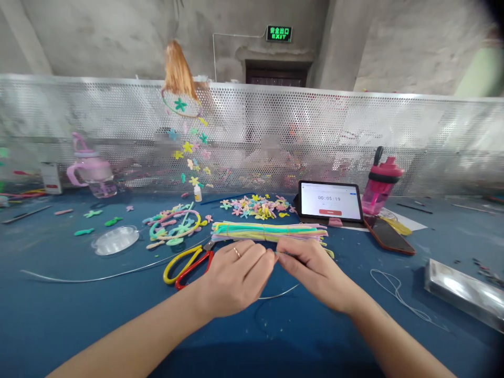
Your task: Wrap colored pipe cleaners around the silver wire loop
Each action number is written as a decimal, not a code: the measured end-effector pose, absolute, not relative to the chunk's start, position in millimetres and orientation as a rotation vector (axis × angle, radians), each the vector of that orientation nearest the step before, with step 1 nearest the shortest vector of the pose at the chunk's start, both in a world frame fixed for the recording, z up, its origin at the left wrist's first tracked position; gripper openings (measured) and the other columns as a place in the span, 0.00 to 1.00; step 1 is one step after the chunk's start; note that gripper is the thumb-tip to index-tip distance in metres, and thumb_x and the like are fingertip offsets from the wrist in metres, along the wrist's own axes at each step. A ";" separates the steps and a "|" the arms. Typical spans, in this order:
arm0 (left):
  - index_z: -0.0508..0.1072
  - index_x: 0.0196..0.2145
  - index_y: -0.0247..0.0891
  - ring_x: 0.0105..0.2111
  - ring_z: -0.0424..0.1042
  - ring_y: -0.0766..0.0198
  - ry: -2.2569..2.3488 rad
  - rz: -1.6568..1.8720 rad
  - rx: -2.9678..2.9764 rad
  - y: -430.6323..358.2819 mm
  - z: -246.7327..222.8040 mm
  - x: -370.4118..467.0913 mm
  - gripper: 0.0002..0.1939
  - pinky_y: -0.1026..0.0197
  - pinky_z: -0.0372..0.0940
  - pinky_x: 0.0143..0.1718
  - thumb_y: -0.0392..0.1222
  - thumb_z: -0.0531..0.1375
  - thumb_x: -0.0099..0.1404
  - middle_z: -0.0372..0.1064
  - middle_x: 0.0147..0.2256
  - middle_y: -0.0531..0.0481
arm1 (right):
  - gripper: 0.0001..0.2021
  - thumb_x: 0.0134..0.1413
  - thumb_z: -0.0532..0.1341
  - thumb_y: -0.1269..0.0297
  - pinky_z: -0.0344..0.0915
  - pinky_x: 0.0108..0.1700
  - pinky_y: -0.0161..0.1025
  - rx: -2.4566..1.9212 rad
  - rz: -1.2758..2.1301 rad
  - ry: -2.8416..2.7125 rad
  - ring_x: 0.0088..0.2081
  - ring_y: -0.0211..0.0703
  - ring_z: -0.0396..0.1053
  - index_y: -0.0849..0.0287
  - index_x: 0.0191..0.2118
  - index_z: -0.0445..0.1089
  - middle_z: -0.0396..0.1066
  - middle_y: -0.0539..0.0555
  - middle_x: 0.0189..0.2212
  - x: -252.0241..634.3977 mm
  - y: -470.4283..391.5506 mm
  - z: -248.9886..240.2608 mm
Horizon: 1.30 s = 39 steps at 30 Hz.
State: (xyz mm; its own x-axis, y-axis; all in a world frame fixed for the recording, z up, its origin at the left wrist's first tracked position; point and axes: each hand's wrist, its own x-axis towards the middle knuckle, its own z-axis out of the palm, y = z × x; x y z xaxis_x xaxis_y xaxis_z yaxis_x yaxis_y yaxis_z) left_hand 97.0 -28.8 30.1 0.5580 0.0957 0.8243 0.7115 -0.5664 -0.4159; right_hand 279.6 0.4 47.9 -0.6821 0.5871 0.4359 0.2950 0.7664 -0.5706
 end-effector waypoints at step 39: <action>0.76 0.34 0.34 0.30 0.75 0.65 -1.831 -1.382 -3.323 7.6 82.0 79.9 0.11 0.64 0.71 0.33 0.45 0.60 0.60 0.75 0.29 0.48 | 0.16 0.63 0.48 0.56 0.46 0.24 0.32 -0.692 1.019 -2.175 0.23 0.32 0.47 0.59 0.29 0.60 0.49 0.45 0.23 280.1 18.0 46.9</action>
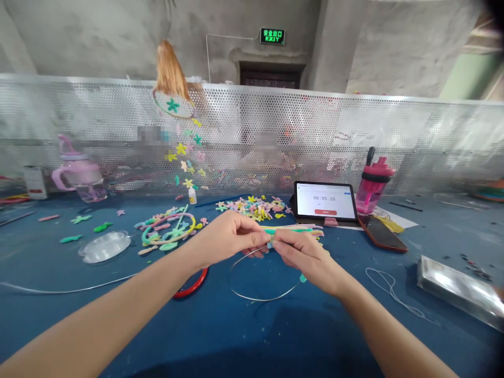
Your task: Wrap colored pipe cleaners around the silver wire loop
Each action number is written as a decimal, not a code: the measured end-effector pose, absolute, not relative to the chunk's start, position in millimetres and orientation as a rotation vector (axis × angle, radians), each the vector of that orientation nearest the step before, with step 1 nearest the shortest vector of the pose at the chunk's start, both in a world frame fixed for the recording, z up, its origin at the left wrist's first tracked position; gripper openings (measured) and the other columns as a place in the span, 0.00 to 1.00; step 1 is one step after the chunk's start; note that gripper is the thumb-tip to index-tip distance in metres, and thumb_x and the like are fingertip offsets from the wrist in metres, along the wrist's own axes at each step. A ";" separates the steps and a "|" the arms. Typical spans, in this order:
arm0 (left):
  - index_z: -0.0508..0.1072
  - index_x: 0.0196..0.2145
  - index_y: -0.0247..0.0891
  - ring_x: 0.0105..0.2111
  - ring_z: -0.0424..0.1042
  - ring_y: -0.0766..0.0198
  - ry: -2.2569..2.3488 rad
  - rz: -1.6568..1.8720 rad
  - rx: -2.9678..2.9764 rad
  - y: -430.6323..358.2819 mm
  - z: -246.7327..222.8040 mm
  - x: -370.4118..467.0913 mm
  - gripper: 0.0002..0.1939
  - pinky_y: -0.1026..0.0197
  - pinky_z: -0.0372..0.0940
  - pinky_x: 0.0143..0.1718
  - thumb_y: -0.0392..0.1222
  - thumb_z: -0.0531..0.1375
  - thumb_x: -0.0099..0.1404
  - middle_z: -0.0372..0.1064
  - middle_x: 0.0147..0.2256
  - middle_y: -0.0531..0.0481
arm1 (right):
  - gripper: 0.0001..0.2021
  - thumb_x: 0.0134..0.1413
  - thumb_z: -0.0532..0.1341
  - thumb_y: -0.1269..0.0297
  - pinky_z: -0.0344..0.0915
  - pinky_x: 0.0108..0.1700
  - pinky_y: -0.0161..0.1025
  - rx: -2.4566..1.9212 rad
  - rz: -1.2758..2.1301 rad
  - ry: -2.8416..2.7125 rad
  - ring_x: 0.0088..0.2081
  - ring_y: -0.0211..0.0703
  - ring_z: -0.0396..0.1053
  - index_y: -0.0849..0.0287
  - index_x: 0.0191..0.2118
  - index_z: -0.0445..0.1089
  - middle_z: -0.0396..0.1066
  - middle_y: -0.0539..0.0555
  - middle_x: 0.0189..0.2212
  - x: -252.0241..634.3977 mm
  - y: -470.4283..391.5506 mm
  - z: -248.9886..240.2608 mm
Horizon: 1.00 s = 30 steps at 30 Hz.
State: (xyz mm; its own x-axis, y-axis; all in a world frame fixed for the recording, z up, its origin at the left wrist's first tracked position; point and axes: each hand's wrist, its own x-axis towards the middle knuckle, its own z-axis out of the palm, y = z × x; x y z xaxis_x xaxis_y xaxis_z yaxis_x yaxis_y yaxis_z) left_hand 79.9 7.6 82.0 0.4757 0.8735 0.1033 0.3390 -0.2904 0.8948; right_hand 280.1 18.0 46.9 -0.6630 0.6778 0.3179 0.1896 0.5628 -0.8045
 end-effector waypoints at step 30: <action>0.64 0.27 0.34 0.18 0.63 0.63 1.223 0.484 3.843 -33.9 74.7 104.3 0.06 0.62 0.55 0.17 0.27 0.51 0.54 0.63 0.21 0.49 | 0.17 0.65 0.46 0.57 0.49 0.25 0.33 -0.656 1.069 -2.157 0.24 0.33 0.49 0.58 0.25 0.54 0.52 0.46 0.21 283.9 13.3 46.5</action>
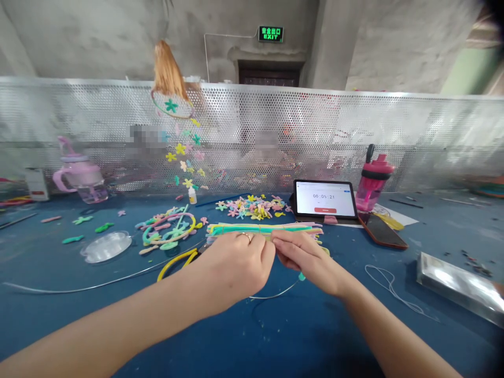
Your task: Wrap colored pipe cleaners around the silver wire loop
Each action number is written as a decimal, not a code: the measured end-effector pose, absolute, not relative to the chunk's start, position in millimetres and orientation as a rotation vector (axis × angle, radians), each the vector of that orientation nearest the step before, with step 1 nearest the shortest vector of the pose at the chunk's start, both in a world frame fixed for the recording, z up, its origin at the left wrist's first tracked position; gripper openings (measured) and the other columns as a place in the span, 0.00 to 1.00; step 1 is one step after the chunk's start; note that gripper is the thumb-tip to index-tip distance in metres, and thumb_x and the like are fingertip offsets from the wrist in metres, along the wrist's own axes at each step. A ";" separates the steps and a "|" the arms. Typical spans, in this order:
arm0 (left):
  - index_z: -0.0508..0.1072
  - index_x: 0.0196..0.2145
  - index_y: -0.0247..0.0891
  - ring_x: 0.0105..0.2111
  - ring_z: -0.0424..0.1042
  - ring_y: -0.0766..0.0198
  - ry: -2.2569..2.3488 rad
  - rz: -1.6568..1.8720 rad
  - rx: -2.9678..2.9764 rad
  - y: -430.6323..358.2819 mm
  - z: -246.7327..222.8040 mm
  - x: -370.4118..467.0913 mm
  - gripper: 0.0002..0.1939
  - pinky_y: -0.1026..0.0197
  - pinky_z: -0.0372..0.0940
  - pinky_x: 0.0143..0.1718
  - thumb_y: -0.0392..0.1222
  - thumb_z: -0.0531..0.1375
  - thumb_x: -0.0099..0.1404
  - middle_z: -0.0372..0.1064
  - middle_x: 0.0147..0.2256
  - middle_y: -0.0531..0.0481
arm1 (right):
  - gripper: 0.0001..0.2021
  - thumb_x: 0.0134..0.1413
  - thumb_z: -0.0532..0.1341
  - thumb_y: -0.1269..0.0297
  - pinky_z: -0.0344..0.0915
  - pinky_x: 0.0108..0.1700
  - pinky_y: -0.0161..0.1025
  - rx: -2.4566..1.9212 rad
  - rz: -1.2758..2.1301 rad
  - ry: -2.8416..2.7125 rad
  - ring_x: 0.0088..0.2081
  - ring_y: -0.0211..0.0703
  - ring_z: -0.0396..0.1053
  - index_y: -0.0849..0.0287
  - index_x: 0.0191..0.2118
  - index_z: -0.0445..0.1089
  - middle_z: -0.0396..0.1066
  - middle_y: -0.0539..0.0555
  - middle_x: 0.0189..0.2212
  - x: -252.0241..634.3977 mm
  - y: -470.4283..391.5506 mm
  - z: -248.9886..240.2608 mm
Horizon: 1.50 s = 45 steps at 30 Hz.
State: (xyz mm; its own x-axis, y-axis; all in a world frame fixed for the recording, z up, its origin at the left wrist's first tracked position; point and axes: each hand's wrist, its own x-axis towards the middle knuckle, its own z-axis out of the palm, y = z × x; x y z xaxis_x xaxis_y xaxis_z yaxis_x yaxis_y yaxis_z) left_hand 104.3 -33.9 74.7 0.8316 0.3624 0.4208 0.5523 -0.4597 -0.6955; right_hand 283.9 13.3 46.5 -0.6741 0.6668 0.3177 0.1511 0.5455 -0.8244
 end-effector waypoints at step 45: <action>0.68 0.24 0.36 0.21 0.67 0.67 -1.405 -0.797 -2.347 17.7 -7.4 38.6 0.09 0.65 0.56 0.24 0.36 0.53 0.60 0.69 0.21 0.52 | 0.25 0.62 0.45 0.48 0.54 0.22 0.31 -0.768 1.874 -1.408 0.19 0.33 0.58 0.64 0.40 0.70 0.64 0.51 0.20 254.5 47.7 -22.4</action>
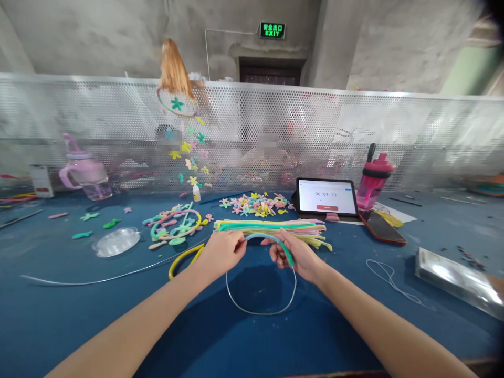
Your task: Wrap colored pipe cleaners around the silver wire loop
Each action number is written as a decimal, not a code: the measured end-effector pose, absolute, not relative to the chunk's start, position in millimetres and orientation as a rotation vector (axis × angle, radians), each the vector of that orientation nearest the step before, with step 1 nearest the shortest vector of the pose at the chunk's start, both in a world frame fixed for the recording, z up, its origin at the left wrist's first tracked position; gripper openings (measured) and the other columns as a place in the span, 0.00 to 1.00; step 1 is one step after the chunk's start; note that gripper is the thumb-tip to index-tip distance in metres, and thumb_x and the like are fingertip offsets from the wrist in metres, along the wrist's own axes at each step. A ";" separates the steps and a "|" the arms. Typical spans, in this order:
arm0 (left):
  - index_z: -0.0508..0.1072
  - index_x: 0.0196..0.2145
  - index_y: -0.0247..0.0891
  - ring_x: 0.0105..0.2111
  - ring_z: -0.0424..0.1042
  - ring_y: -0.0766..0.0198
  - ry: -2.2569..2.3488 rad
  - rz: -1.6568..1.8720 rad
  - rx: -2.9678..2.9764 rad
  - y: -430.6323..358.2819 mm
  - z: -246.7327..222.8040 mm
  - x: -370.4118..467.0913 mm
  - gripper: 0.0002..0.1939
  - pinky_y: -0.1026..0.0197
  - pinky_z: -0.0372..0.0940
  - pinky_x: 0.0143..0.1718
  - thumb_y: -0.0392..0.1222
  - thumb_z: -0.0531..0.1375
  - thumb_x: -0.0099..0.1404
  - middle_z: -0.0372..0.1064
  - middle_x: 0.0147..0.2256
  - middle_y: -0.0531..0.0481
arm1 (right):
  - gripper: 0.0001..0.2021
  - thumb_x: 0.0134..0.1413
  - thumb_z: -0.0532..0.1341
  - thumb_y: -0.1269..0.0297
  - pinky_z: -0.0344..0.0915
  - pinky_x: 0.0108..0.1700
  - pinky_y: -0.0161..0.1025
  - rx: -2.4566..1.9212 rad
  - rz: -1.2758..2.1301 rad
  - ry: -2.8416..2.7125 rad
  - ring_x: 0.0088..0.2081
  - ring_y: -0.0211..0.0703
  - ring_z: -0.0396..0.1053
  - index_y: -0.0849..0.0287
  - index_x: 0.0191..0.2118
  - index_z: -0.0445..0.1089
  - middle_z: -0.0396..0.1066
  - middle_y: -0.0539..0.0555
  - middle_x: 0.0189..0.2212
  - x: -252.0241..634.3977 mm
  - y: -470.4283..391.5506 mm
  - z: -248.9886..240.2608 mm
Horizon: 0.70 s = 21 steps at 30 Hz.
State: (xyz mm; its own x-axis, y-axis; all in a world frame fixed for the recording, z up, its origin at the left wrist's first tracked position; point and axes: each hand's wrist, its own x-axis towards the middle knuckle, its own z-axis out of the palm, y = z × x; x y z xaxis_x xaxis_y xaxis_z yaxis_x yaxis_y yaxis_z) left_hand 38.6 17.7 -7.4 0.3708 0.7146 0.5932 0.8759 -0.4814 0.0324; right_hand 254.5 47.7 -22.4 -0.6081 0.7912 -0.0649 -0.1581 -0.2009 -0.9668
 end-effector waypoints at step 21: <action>0.64 0.21 0.36 0.18 0.61 0.71 -1.667 -1.246 -2.332 23.2 -3.2 17.5 0.10 0.68 0.55 0.23 0.39 0.53 0.60 0.67 0.19 0.54 | 0.13 0.55 0.59 0.56 0.37 0.19 0.30 -0.683 1.671 -1.233 0.17 0.26 0.38 0.63 0.32 0.69 0.58 0.46 0.18 252.0 50.9 -19.8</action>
